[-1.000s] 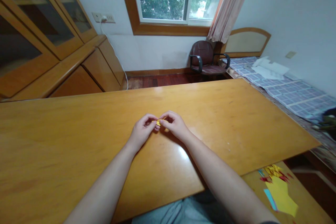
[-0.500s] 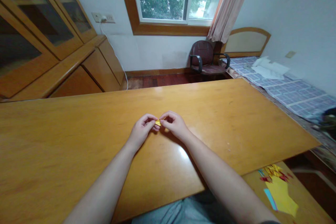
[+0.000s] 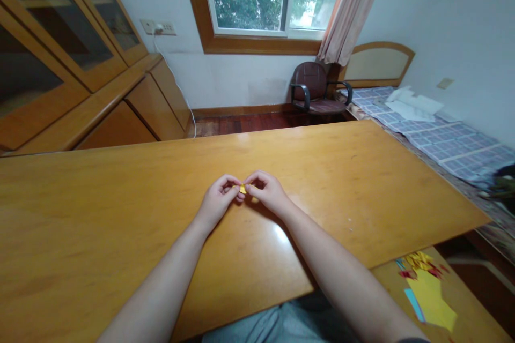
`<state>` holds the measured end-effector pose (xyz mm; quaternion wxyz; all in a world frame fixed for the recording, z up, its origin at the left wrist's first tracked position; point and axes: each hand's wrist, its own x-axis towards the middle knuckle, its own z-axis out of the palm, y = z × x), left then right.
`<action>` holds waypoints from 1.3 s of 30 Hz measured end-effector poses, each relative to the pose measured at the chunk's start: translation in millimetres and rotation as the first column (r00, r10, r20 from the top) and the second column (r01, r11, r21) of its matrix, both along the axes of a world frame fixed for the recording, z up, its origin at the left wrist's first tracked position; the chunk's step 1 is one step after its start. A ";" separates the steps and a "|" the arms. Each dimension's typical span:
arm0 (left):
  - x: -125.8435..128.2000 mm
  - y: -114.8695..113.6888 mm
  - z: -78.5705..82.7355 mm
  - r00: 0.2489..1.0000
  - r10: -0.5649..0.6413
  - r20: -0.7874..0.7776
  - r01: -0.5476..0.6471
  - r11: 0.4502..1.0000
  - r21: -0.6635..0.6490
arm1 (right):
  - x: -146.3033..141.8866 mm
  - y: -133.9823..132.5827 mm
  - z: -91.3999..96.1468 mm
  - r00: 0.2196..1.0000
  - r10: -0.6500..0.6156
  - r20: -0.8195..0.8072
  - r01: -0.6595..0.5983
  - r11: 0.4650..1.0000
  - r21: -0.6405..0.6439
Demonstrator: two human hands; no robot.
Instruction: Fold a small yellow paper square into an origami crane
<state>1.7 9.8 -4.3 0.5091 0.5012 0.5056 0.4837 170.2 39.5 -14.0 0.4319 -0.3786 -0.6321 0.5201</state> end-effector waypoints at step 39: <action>-0.9 1.9 1.0 0.986 -0.010 0.165 0.021 0.998 -0.065 | 3.5 1.3 5.3 0.997 -0.029 0.069 0.019 0.988 0.150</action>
